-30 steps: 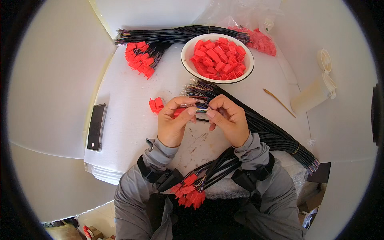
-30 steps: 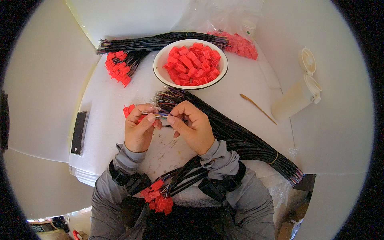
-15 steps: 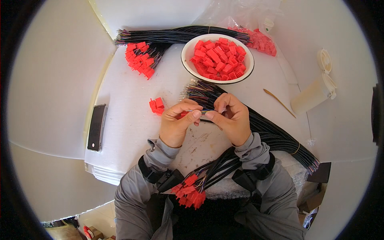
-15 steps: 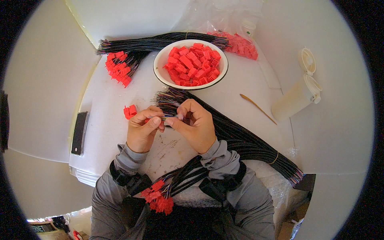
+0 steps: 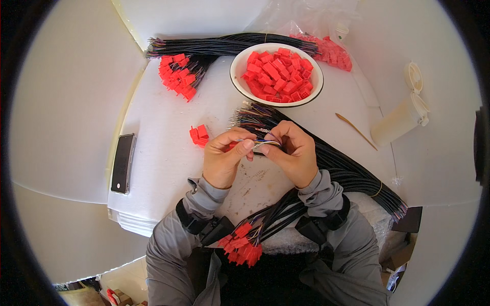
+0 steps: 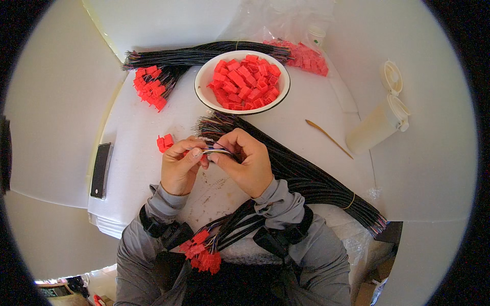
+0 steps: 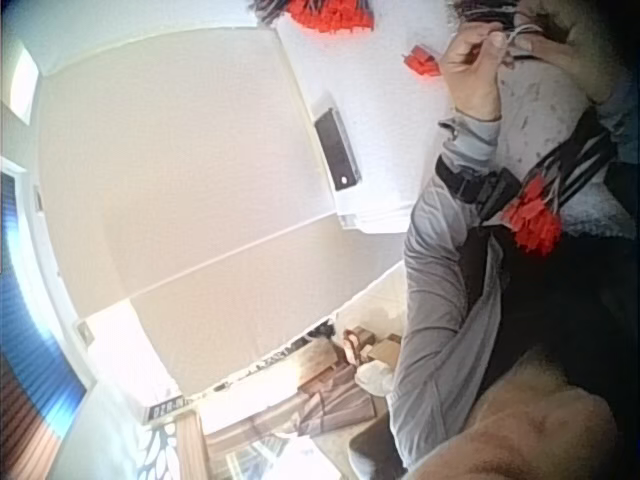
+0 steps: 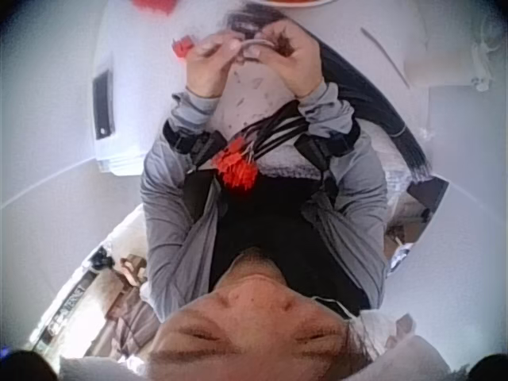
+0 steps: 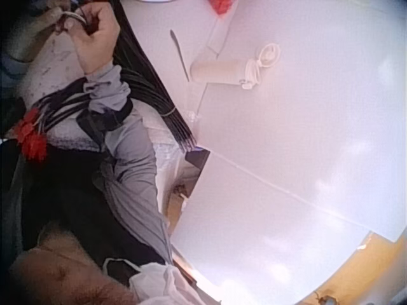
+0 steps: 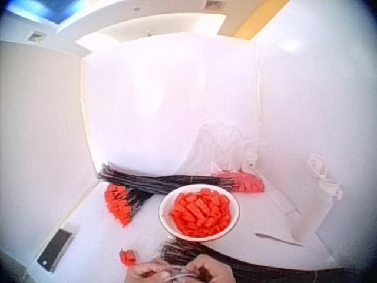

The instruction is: Insert individual wires into a red plastic connector block to assemble a wire harness.

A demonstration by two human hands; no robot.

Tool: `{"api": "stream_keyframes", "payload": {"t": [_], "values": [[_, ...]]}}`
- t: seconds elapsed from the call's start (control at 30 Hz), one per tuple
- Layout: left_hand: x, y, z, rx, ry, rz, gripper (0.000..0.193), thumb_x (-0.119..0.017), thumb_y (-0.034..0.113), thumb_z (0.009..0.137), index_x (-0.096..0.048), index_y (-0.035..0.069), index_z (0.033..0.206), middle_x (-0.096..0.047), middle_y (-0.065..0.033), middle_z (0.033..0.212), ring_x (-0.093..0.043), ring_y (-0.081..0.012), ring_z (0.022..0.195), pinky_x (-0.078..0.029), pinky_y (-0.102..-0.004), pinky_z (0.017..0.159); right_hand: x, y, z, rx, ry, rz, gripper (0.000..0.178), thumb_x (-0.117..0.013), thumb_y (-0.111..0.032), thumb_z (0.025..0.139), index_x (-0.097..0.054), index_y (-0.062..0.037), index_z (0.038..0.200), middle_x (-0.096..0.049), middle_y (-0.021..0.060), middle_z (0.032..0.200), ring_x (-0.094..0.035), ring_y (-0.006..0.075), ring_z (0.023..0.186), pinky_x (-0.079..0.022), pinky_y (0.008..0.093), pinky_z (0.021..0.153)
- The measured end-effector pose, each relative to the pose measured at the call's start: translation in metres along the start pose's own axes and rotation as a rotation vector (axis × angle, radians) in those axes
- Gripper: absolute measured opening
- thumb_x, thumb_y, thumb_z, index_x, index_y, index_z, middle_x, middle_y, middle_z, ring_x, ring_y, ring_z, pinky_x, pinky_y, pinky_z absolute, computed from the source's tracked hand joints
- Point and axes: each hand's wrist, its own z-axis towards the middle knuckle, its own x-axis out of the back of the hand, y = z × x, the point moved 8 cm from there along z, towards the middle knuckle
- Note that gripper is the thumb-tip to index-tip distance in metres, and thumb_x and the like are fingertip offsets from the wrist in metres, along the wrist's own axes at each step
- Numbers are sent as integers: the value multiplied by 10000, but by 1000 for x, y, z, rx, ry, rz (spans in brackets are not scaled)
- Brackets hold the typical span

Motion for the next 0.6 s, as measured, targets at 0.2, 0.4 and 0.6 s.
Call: {"api": "stream_keyframes", "payload": {"t": [0.2,0.4,0.6], "values": [[-8,4,-2,15,-37,68,177,-598,11,750,-577,-4,924,-547,-62,868,-521,-106,709,-437,-228,578,4,1,0,16,13,-93,102,-614,-11,712,-525,-2,761,-491,-2,703,-427,43,634,-365,180,589],[-8,5,-2,-4,-33,71,178,-585,-23,738,-562,0,914,-545,-57,892,-514,-94,732,-439,-222,588,-1,-3,0,-25,-1,-14,116,-608,-23,733,-515,-8,801,-508,0,734,-459,47,669,-382,185,611],[-8,4,-1,1,-59,78,152,-588,-8,746,-559,0,895,-542,-58,876,-508,-93,714,-437,-221,590,-5,-9,0,-35,-64,101,89,-572,-28,771,-504,-1,822,-513,19,773,-481,55,711,-390,191,641]]}}
